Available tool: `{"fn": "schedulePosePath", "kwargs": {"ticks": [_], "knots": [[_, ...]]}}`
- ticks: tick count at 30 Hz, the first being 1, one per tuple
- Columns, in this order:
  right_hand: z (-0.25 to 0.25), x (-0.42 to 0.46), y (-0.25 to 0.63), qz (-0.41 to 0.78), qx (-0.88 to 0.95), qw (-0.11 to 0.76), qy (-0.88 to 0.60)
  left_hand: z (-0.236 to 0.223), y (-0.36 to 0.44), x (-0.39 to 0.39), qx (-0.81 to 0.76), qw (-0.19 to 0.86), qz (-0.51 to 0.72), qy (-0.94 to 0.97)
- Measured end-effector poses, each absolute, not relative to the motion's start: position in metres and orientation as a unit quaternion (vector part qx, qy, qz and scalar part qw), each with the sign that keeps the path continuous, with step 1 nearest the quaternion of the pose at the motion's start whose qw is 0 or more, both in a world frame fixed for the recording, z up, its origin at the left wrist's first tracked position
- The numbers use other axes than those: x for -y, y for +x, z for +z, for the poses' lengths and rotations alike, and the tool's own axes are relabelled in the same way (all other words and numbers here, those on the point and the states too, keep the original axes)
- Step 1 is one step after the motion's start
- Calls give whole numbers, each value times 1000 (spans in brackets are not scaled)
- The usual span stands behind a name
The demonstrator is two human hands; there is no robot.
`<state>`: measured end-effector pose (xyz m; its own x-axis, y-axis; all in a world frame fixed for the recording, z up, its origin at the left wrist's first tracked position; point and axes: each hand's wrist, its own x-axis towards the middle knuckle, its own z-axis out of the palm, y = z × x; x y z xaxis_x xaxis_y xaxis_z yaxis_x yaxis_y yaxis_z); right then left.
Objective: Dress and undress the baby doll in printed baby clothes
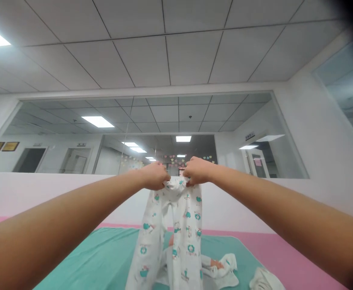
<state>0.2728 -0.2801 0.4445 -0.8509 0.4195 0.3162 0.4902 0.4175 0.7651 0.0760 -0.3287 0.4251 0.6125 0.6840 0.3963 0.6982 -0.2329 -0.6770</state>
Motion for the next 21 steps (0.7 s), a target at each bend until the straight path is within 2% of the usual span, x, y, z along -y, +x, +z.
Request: {"fn": "schedulePosePath", "kwargs": {"ticks": [3,7,11,15,18,21], "knots": [[451,285,255,-439,846,22,-303,429,76,330,397,512,-25,-762],[469,293,235,-307,870,97,-374,437,70,333,524,480,-203,-673],[481,299,219,-90,921,214,-313,440,61,330,617,300,-434,-584],[478,297,205,164,942,212,-204,435,55,324,539,84,-575,-610],[469,287,199,236,929,216,-186,423,53,318,455,-4,-635,-624],[453,264,195,236,925,226,-193,397,47,308,397,-72,-675,-618]]}}
